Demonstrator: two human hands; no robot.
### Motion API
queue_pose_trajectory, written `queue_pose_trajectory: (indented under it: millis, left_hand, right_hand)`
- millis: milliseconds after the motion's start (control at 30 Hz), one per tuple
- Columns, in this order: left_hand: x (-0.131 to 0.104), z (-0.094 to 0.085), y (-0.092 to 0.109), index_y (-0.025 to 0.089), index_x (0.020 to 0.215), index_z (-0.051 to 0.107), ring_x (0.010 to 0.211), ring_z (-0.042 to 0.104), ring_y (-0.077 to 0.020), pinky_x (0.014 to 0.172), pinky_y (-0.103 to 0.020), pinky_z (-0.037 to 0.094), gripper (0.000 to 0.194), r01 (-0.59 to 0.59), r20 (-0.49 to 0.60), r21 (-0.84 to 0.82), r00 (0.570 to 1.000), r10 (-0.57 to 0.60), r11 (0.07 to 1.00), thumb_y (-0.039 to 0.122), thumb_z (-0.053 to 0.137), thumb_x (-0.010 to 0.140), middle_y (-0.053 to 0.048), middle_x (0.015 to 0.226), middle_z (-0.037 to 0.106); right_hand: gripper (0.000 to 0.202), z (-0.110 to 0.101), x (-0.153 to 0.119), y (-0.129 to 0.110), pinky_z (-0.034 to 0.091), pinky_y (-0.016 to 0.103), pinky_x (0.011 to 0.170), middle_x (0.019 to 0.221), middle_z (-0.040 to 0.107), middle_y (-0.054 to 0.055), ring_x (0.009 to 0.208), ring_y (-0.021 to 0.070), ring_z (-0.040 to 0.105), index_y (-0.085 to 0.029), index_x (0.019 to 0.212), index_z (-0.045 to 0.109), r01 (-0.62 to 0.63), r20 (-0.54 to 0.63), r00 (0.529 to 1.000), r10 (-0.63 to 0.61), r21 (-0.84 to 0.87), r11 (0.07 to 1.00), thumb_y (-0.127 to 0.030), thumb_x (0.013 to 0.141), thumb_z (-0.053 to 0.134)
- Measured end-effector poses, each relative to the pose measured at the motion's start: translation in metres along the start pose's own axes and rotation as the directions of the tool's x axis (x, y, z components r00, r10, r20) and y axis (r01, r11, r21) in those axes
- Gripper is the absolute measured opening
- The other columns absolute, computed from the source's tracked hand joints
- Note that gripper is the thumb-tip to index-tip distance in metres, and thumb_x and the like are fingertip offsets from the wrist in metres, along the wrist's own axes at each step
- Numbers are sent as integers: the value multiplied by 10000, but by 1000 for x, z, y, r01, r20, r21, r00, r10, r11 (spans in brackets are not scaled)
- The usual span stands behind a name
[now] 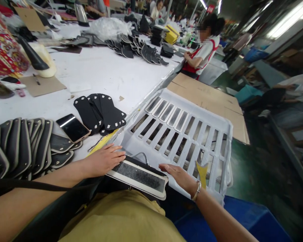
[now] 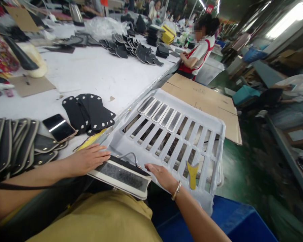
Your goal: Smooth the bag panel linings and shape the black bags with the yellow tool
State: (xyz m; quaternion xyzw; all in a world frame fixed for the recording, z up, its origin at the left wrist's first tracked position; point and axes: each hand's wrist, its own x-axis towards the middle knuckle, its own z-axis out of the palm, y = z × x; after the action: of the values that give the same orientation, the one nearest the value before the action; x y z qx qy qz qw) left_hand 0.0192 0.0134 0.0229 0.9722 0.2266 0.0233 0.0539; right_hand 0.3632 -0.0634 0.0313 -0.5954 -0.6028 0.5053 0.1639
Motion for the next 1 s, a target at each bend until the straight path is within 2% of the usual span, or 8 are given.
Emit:
queue_pose_trajectory:
  millis: [67,133,200,300,367,500,600,1000]
  left_hand:
    - [0,-1,5,223,1151,600,1258,388,-263,1073,-457,200,299,15,0,45,1000,-15,999,225,486,875,-46,1302,533]
    - [1,-3,14,213,1152,597,1265,377,-267,1080,-482,170,293,39,-41,53,998,-36,998,237,493,879,-58,1328,509]
    - [3,-3,32,202,1186,572,1259,382,-249,1084,-465,176,306,31,-96,7,995,-30,999,243,472,899,-62,1322,514]
    - [12,1,69,187,1202,550,1173,456,-209,1039,-390,279,307,-91,-148,-130,986,72,987,250,458,915,-64,1239,577]
    - [21,6,94,179,1161,569,1074,507,-201,957,-357,354,280,-166,-171,-217,977,130,962,256,470,911,-66,1160,619]
    - [37,15,123,203,1007,639,897,535,-180,784,-324,387,201,-115,-209,-316,977,50,942,239,461,920,-45,1024,663]
    - [43,17,127,218,921,659,917,523,-179,782,-330,363,191,-108,-206,-341,978,38,934,227,468,918,-21,1024,668]
    - [53,18,132,207,810,676,859,523,-167,737,-325,341,191,4,-149,-396,986,-69,918,219,506,898,4,941,685]
  right_hand:
    - [388,9,-18,2,465,403,937,1048,679,83,988,221,620,-195,1011,683,77,-239,966,-97,-90,993,-443,907,403]
    - [295,21,-40,3,467,395,930,1042,670,82,984,209,612,-203,982,683,178,-393,884,-254,-219,959,-360,904,446]
    - [219,34,-62,4,433,422,966,1072,649,83,1008,206,593,-214,988,672,273,-419,806,-418,-365,890,-289,886,494]
    - [193,55,-86,8,360,483,1022,1109,627,80,1053,219,563,-228,1018,651,330,-380,731,-567,-530,781,-242,839,580]
    - [176,67,-94,10,358,490,1019,1091,635,73,1060,222,555,-232,991,659,326,-383,697,-606,-584,744,-233,823,608]
    - [114,85,-94,13,370,470,1006,1012,665,50,1029,209,566,-245,876,687,281,-460,640,-616,-606,744,-202,835,590]
    - [114,92,-92,15,355,466,1014,996,672,42,1016,203,570,-241,844,684,260,-498,628,-598,-590,765,-190,841,582]
    - [143,97,-85,8,270,514,1053,1111,622,60,1163,242,474,-217,730,625,152,-554,673,-490,-545,824,-173,838,542]
